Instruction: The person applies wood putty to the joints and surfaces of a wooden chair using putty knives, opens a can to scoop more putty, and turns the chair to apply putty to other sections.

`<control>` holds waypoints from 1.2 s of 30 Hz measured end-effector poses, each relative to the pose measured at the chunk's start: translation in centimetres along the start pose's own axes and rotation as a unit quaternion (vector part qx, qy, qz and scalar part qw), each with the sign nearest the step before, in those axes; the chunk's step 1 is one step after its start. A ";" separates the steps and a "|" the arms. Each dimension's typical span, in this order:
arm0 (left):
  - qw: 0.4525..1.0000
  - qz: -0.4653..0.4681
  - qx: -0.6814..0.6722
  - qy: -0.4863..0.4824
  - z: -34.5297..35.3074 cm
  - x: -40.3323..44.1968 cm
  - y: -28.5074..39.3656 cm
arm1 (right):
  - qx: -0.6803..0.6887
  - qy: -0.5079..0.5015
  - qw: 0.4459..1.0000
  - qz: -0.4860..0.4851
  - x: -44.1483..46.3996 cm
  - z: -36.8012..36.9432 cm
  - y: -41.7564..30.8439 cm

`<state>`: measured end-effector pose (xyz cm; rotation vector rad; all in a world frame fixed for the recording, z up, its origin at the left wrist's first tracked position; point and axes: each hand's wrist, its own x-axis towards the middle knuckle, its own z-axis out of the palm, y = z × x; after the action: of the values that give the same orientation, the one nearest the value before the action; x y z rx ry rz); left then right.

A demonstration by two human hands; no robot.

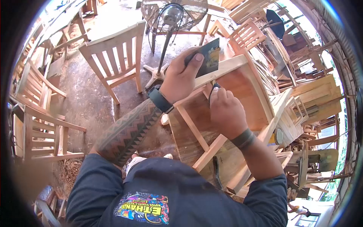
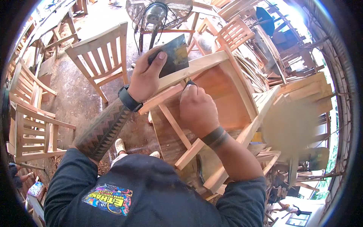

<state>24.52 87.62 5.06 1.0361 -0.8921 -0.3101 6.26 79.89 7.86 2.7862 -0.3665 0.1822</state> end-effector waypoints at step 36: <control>0.994 0.030 0.080 0.074 0.6 -0.1 -1.3 | 0.228 -0.103 0.945 -0.211 5.6 -0.8 11.5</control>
<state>24.29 86.65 4.03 1.1624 -0.8213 -0.1104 8.42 68.35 13.00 3.2666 0.2712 -0.1498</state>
